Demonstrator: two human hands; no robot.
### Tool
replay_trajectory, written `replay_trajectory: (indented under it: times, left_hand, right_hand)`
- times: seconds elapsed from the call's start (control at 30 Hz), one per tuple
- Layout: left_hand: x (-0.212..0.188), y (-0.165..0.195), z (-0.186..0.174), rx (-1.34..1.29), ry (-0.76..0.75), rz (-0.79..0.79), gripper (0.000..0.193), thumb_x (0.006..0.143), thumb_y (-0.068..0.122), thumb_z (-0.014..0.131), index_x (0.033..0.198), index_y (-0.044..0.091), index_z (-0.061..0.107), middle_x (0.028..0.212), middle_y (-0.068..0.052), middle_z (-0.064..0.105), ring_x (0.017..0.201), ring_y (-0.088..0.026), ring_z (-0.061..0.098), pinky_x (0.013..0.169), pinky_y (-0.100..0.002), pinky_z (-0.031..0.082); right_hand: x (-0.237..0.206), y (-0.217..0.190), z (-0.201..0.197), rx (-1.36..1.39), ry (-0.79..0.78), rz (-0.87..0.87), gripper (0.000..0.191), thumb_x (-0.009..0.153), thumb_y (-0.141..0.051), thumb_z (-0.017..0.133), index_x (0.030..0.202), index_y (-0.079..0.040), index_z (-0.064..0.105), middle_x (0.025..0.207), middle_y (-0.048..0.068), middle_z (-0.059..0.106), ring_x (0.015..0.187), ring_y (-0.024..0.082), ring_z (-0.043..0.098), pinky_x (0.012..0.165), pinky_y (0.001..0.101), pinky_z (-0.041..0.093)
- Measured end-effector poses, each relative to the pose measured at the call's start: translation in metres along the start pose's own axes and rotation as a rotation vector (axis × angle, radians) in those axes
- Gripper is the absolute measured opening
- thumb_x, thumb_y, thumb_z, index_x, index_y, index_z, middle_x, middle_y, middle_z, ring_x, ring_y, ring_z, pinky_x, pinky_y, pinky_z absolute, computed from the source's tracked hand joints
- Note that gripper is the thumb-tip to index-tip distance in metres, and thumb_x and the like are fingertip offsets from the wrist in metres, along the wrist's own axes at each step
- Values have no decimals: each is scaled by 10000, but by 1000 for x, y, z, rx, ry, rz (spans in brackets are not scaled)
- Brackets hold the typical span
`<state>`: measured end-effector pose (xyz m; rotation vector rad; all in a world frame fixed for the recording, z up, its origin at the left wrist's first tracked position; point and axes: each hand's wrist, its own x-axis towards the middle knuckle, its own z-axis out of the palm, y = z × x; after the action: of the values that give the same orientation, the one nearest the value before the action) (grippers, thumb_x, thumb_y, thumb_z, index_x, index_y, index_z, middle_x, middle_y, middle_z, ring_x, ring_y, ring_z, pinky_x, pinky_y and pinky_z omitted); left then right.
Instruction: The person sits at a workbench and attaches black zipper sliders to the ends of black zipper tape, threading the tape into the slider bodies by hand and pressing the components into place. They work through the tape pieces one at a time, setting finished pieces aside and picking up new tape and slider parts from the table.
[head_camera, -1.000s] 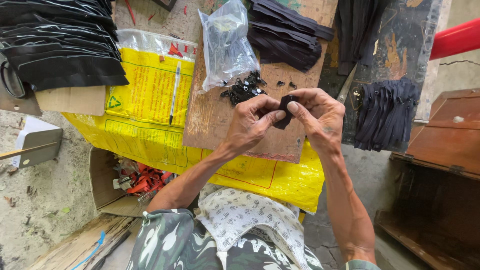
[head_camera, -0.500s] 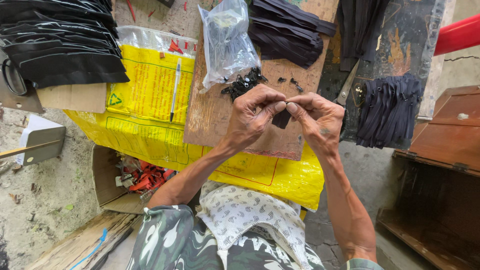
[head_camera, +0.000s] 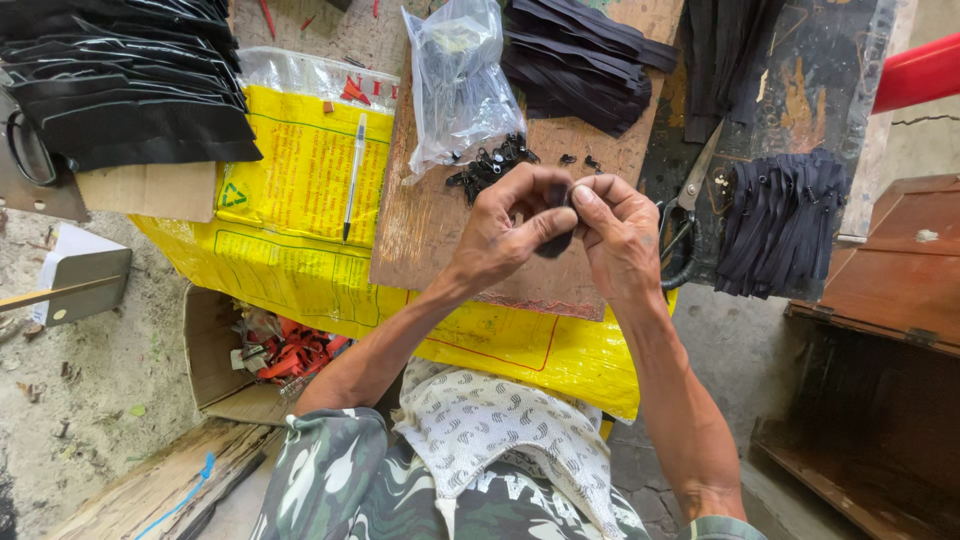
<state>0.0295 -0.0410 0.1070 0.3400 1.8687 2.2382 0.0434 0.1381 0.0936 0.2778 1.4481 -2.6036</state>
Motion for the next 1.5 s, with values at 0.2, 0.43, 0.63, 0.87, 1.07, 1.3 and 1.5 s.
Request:
replay_trajectory:
  times: [0.2, 0.43, 0.63, 0.87, 1.07, 1.3, 1.5]
  left_hand:
    - [1, -6, -14, 159, 34, 303, 117, 970, -23, 701, 1047, 65, 701, 1024, -36, 661, 920, -105, 669, 808, -265, 644]
    - [0, 5, -63, -61, 192, 76, 58, 978, 63, 726, 1009, 40, 684, 916, -3, 711, 815, -62, 666, 767, -238, 606]
    - [-13, 3, -78, 45, 186, -13, 93, 1029, 105, 724, 1040, 13, 735, 873, 0, 713, 789, -26, 589, 684, -203, 492]
    - [-11, -2, -67, 11, 119, -49, 144, 985, 124, 716, 1072, 12, 736, 928, -2, 732, 842, -42, 661, 770, -210, 564]
    - [-9, -11, -58, 37, 69, -81, 149, 995, 138, 714, 1068, 20, 770, 929, -10, 750, 856, -56, 653, 784, -234, 558]
    - [-3, -16, -44, 33, 5, -88, 171, 970, 148, 723, 1074, 18, 762, 931, -6, 759, 857, -64, 673, 801, -233, 565]
    - [1, -14, -26, 19, -51, -135, 178, 986, 161, 719, 1066, 9, 767, 885, -7, 733, 806, -51, 644, 731, -237, 554]
  right_hand:
    - [14, 11, 9, 157, -28, 120, 155, 1019, -69, 676, 1119, 42, 638, 968, 85, 701, 817, 132, 666, 718, 274, 563]
    - [20, 30, 15, -1095, -97, -445, 66, 992, -32, 698, 1019, -79, 735, 978, 62, 738, 850, 169, 694, 728, 296, 600]
    - [16, 53, 30, -1308, -148, -620, 122, 916, -16, 745, 1022, -6, 685, 949, 161, 662, 901, 338, 644, 778, 427, 527]
    - [16, 57, 36, -1390, -162, -578, 108, 872, 24, 710, 971, -2, 675, 939, 161, 626, 887, 346, 644, 781, 439, 534]
    - [19, 32, 16, -1328, -162, -530, 152, 890, 39, 761, 1027, -26, 751, 1020, 129, 705, 878, 222, 688, 729, 297, 590]
    - [18, -3, -22, 383, -156, 69, 138, 925, 15, 742, 1061, -11, 740, 1047, 148, 704, 900, 199, 684, 786, 267, 604]
    - [15, 7, -31, 310, -130, 120, 138, 941, -2, 735, 1076, 17, 721, 1034, 166, 717, 887, 216, 703, 794, 313, 602]
